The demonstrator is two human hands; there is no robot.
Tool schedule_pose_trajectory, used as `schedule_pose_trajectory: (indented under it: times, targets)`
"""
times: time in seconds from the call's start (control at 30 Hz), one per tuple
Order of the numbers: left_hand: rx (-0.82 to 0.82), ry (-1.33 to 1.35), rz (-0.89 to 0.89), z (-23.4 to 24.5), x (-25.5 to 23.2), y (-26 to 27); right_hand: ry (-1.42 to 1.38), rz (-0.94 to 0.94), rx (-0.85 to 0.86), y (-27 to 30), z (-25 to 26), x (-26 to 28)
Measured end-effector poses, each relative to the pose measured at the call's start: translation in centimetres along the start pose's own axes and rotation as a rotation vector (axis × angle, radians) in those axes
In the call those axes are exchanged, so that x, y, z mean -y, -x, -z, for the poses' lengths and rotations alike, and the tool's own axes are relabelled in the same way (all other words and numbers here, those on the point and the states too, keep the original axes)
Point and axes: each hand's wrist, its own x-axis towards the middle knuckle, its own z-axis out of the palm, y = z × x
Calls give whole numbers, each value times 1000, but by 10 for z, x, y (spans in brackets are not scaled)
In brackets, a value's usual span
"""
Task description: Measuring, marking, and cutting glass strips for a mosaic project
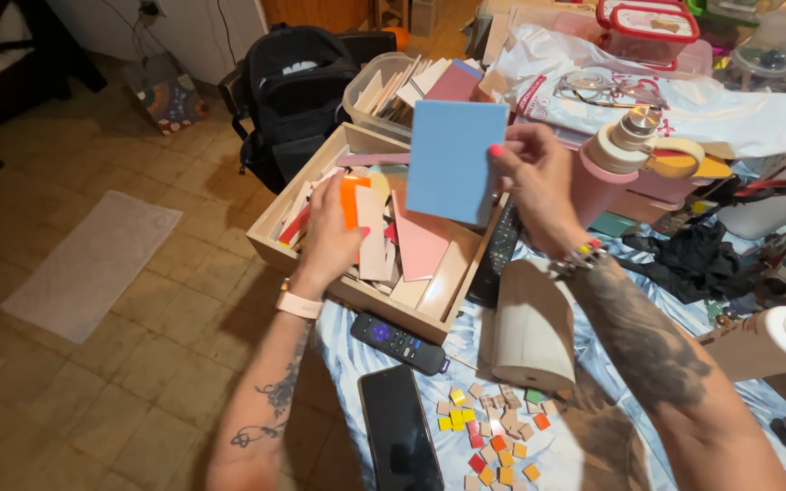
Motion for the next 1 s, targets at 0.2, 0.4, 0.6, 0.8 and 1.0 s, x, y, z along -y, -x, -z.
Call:
schedule_pose_trajectory:
  times: [0.2,0.4,0.6,0.8,1.0]
  targets:
    - [-100,151,31,19,23,-18,-42,0,-41,3,47,-1]
    - [-60,526,20,38,43,-40,-132,-10,-91,3,84,-28]
    - [154,227,273,51,40,-60,-152,-179,-25,57,80,29]
    - [180,-20,203,48,36,-64,-118,-279,-55,84,93,30]
    - [241,-172,219,46,40,-65,-170,-256,-50,103,117,20]
